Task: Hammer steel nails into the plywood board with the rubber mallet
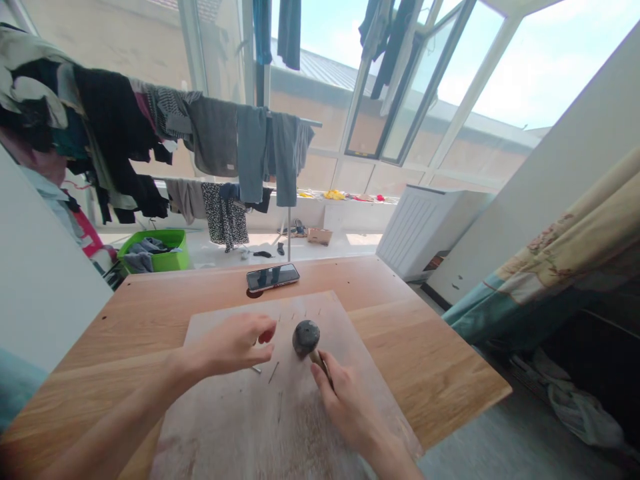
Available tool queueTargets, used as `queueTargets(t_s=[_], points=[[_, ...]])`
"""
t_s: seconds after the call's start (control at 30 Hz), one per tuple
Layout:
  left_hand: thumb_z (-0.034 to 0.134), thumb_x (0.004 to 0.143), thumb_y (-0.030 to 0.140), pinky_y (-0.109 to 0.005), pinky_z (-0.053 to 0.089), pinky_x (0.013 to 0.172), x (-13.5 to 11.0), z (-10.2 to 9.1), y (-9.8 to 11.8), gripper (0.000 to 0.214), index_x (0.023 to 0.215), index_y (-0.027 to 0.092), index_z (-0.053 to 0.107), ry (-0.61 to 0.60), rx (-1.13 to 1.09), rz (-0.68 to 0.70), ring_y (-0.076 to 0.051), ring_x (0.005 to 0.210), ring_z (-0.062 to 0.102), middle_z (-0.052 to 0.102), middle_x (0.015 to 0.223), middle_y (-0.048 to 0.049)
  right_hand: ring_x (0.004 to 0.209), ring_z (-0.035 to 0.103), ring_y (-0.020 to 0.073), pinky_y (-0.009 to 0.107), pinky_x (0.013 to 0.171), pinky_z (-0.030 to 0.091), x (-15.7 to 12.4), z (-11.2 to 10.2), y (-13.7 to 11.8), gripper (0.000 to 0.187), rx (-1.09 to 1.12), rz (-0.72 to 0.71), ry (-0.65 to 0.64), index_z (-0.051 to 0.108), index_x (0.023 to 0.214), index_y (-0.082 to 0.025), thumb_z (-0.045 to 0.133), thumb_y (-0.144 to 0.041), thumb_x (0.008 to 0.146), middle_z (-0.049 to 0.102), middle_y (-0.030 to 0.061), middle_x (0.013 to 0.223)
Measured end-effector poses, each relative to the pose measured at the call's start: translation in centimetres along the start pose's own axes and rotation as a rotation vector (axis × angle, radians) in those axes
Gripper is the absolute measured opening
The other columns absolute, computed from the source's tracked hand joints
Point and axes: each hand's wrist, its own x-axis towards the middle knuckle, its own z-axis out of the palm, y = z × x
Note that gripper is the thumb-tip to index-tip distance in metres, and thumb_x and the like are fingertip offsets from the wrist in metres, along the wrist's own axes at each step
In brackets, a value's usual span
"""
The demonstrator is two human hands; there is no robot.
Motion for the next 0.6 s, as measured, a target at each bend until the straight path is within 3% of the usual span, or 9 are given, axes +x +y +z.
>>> queueTargets(t_s=[0.13, 0.3, 0.47, 0.6], points=[[0.059, 0.075, 0.011, -0.033, 0.046, 0.064, -0.3, 2.6, 3.6, 0.021, 0.092, 0.019, 0.066, -0.068, 0.2, 0.045, -0.025, 0.072, 0.065, 0.069, 0.082, -0.0095, 0.071, 0.069, 0.0214, 0.029, 0.064, 0.048, -0.2, 0.2, 0.6, 0.037, 0.008, 0.035, -0.01, 0.066, 0.104, -0.022, 0.039, -0.047, 0.103, 0.071, 0.0017, 0.074], [0.053, 0.07, -0.002, -0.036, 0.048, 0.067, -0.6, 4.3, 4.6, 0.044, 0.108, 0.015, 0.066, -0.144, 0.28, 0.083, -0.029, 0.078, 0.068, 0.073, 0.089, -0.0129, 0.081, 0.07, 0.0219, 0.028, 0.071, 0.048, -0.2, 0.1, 0.2, 0.032, 0.028, 0.011, -0.005, 0.067, 0.105, -0.023, 0.041, -0.042, 0.102, 0.075, 0.0038, 0.086], [0.051, 0.071, 0.0, -0.032, 0.047, 0.064, -0.4, 2.3, 3.3, 0.032, 0.091, 0.02, 0.066, -0.129, 0.161, 0.097, -0.025, 0.075, 0.067, 0.071, 0.084, -0.0086, 0.074, 0.069, 0.0221, 0.029, 0.068, 0.048, -0.3, 0.2, 0.0, 0.034, 0.042, 0.051, -0.001, 0.066, 0.104, -0.023, 0.039, -0.043, 0.102, 0.074, 0.0024, 0.079], [0.057, 0.073, 0.01, -0.026, 0.049, 0.069, 0.7, 0.5, -0.6, 0.016, 0.082, 0.02, 0.065, 0.049, -0.22, 0.058, -0.018, 0.075, 0.063, 0.068, 0.083, -0.0033, 0.075, 0.069, 0.0231, 0.03, 0.067, 0.047, -0.2, 0.3, 0.2, 0.037, 0.008, 0.07, 0.004, 0.065, 0.102, -0.022, 0.038, -0.047, 0.102, 0.072, 0.0033, 0.079]])
